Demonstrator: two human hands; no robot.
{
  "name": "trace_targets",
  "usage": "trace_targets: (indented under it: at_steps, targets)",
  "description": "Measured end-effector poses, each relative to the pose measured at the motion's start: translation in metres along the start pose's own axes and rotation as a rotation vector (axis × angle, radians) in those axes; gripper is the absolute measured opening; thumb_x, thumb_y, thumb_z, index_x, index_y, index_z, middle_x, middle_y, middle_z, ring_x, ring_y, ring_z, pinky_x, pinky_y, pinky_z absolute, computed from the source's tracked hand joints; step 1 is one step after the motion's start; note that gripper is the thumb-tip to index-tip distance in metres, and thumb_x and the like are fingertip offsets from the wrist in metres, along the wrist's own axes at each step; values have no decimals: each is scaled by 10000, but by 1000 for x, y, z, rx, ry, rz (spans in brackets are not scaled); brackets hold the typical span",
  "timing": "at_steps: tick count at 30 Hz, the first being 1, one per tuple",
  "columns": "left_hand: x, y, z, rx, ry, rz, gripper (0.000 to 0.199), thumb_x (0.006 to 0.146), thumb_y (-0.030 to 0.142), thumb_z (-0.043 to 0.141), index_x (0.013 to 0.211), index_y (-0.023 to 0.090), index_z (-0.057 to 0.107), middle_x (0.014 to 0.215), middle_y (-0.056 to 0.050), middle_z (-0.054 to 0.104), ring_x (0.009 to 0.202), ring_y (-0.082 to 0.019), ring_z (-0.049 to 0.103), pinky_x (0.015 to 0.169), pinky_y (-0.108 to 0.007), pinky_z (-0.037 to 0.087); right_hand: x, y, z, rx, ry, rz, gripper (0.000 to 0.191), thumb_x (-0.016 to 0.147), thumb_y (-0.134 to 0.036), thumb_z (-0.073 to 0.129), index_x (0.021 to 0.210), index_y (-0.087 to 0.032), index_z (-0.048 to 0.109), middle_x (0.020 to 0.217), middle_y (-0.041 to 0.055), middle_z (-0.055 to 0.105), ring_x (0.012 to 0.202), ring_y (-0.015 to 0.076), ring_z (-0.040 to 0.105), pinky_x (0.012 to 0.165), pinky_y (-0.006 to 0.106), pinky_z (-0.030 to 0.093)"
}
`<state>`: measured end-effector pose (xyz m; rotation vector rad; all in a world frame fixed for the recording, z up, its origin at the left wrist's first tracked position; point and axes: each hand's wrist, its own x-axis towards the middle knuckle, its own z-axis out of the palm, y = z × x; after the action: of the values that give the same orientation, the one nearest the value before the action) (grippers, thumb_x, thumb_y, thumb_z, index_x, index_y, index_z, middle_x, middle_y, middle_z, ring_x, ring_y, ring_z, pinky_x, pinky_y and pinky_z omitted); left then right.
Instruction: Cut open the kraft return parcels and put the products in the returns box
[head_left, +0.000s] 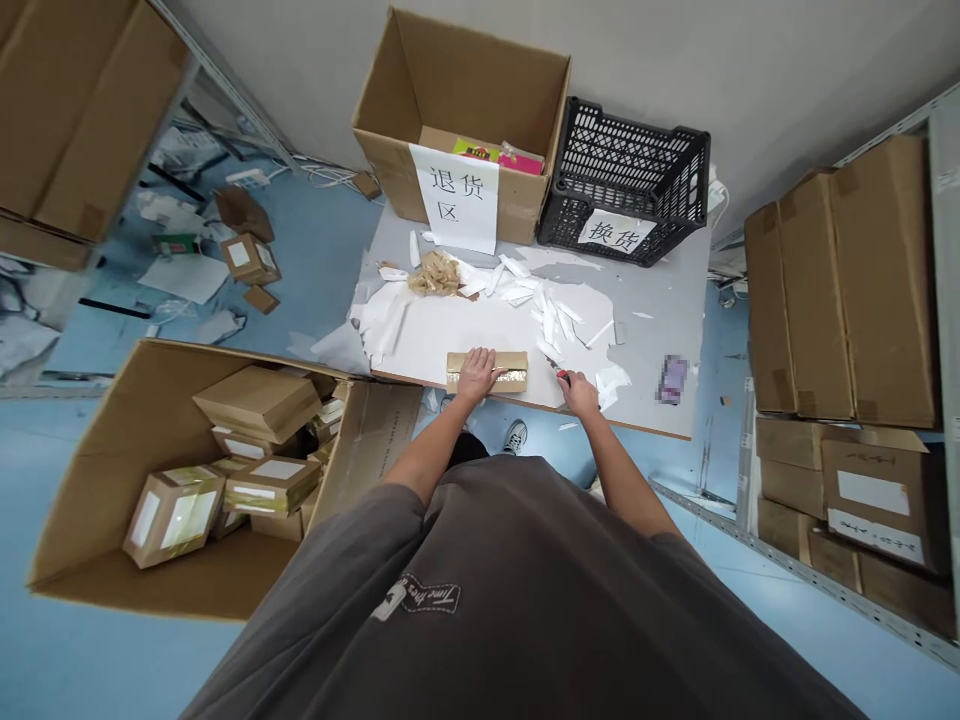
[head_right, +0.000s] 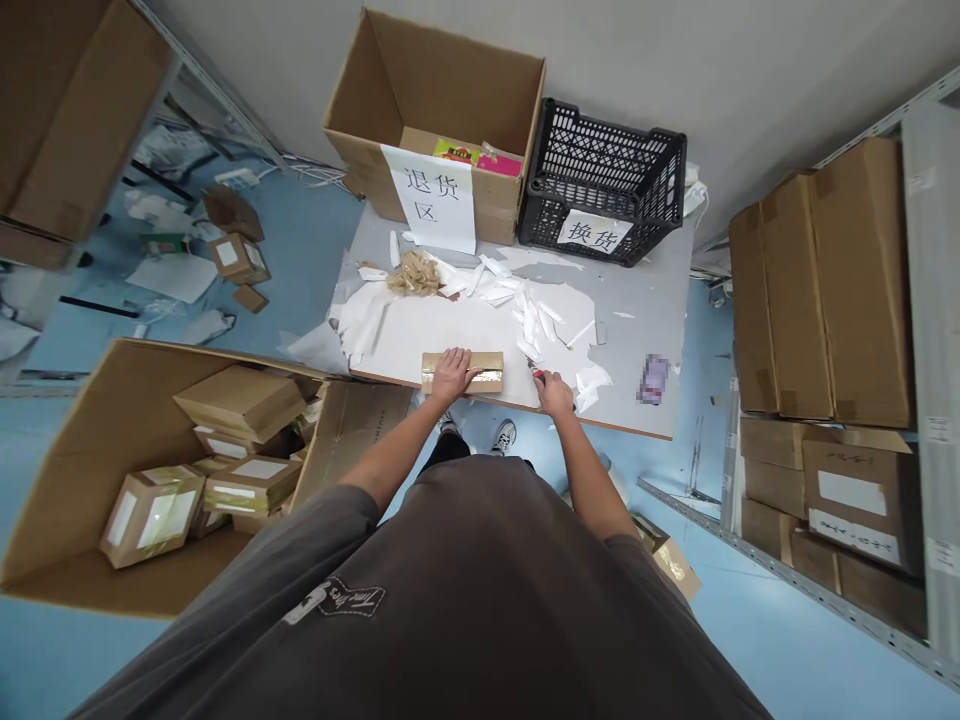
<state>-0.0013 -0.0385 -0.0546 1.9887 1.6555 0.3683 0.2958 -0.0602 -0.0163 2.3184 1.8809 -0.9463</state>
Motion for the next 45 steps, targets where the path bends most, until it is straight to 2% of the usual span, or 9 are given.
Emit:
trace_targets:
  at_steps: [5, 10, 17, 23, 28, 32, 37, 41, 45]
  targets:
    - [-2, 6, -3, 16, 20, -22, 613, 1101, 526, 556, 1557, 118, 593, 1571, -255, 614, 1576, -372, 481, 1372, -599, 271, -13, -25, 44, 449, -12, 123, 457, 1028, -687, 510, 1094, -259, 656, 873, 8, 691, 896, 252, 675, 798, 319, 529]
    - [-22, 13, 0, 49, 87, -130, 601, 1103, 489, 562, 1567, 107, 571, 1531, -259, 622, 1513, -367, 527, 1362, -562, 285, -20, -77, 94, 685, 43, 275, 538, 828, -690, 718, 1099, -240, 601, 897, 20, 722, 879, 247, 703, 760, 309, 548]
    - [-48, -16, -9, 38, 183, -321, 643, 1075, 436, 579, 1625, 111, 507, 1597, -269, 578, 1464, -406, 555, 1242, -560, 441, 46, -131, 95, 710, 114, 259, 545, 769, -630, 767, 1122, -259, 579, 1106, 104, 784, 1040, 298, 735, 890, 365, 562]
    - [-34, -35, -31, 6, 140, -399, 577, 1095, 391, 545, 1613, 138, 535, 1490, -226, 686, 1340, -364, 670, 1126, -464, 525, 91, -182, 92, 676, 174, 146, 518, 782, -613, 753, 1125, -274, 563, 1119, 118, 791, 1019, 290, 739, 846, 355, 569]
    - [-37, -54, -47, -145, 29, -471, 483, 1157, 406, 416, 1538, 205, 635, 1231, -151, 827, 1146, -328, 788, 1036, -418, 563, 62, -166, 90, 557, 111, 118, 547, 753, -612, 756, 1121, -265, 547, 1052, 103, 775, 993, 291, 750, 800, 359, 604]
    - [-56, -74, -50, -256, 159, -530, 591, 1097, 324, 493, 1668, 174, 485, 1410, -176, 763, 1210, -317, 768, 1076, -471, 590, 33, -152, 102, 640, 57, 199, 520, 760, -646, 748, 1043, -283, 506, 972, 55, 751, 931, 265, 758, 754, 351, 629]
    - [-57, -64, -49, -99, 191, -292, 582, 997, 156, 519, 1570, 204, 612, 1699, -165, 530, 1616, -349, 441, 1285, -570, 436, 31, -156, 103, 807, 8, 204, 579, 717, -621, 824, 1035, -296, 466, 890, -15, 711, 842, 217, 736, 665, 297, 608]
    - [-52, -53, -46, -71, 42, -137, 541, 955, 157, 578, 1485, 204, 673, 1728, -173, 489, 1667, -371, 352, 1300, -618, 405, 37, -147, 83, 994, -72, 216, 484, 805, -566, 769, 1032, -304, 430, 674, -90, 589, 596, 176, 627, 507, 245, 501]
    - [-58, -57, -42, -31, -16, -137, 546, 950, 199, 618, 1493, 152, 649, 1776, -229, 383, 1688, -415, 291, 1322, -658, 352, 33, -108, 56, 1164, -84, 198, 329, 936, -549, 642, 935, -291, 438, 740, -17, 657, 655, 177, 676, 575, 269, 550]
